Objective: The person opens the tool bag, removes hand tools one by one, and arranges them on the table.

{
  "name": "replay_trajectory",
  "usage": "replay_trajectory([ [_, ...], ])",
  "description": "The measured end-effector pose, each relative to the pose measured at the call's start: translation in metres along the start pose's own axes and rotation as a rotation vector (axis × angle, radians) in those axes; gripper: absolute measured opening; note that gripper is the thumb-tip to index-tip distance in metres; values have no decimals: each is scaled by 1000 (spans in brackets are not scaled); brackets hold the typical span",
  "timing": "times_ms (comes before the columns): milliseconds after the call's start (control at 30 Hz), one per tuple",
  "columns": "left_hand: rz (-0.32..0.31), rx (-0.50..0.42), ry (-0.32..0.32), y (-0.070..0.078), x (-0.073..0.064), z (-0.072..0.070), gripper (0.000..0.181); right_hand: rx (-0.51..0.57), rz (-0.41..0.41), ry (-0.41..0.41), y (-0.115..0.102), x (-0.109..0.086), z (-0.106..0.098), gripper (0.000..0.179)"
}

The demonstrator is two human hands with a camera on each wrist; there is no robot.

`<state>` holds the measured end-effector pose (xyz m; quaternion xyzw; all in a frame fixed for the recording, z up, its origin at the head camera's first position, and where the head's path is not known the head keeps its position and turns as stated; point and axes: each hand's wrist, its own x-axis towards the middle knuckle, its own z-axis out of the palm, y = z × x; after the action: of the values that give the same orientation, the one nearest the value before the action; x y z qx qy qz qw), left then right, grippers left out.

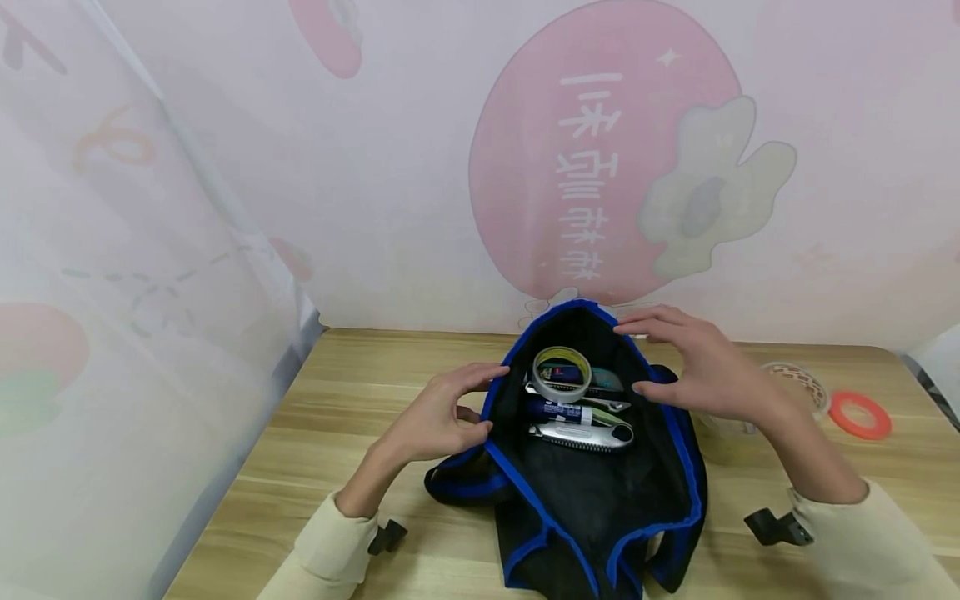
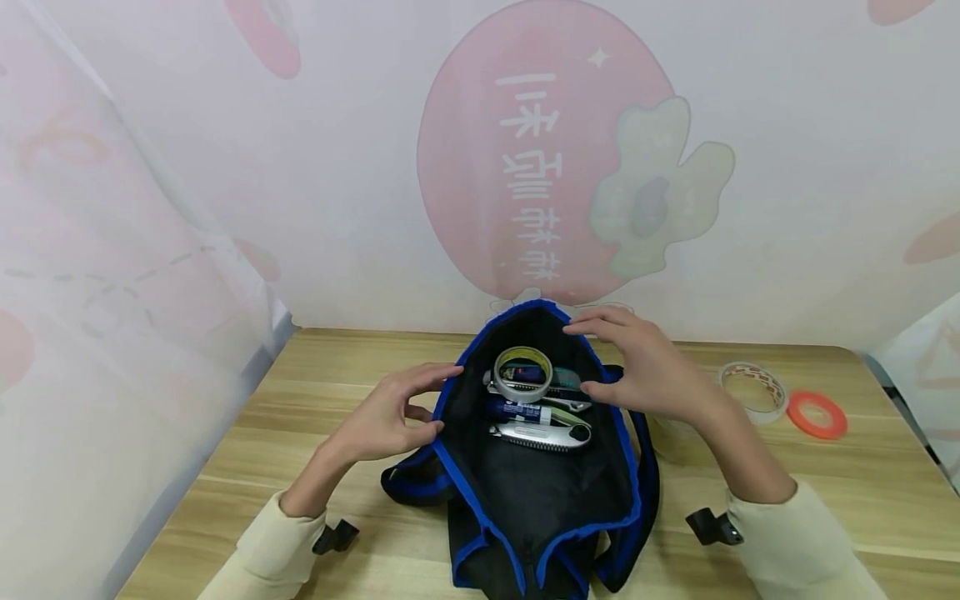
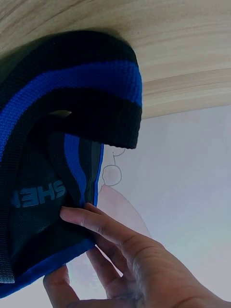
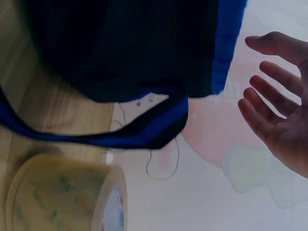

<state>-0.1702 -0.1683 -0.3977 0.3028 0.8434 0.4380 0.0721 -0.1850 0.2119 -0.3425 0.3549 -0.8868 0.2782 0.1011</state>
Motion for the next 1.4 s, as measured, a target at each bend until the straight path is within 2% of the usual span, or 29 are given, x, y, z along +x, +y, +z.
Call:
replay_trajectory([
  [433,13,-2,3,0,1,0,73,80,34,-118,-10,26,17,62],
  [733,13,-1,2,0,1,0,73,152,67,-189,-7,40,40,61],
  [900,11,4,5,0,0,0,73,142,82,-230,-6,47,52,58],
  [1233,12,-6,0,2,0,-1,73,126,40,-248,4,54,74,55],
  [1400,13,-4,-1,1,0,-1,73,131,49,-251,8,56,82,51],
])
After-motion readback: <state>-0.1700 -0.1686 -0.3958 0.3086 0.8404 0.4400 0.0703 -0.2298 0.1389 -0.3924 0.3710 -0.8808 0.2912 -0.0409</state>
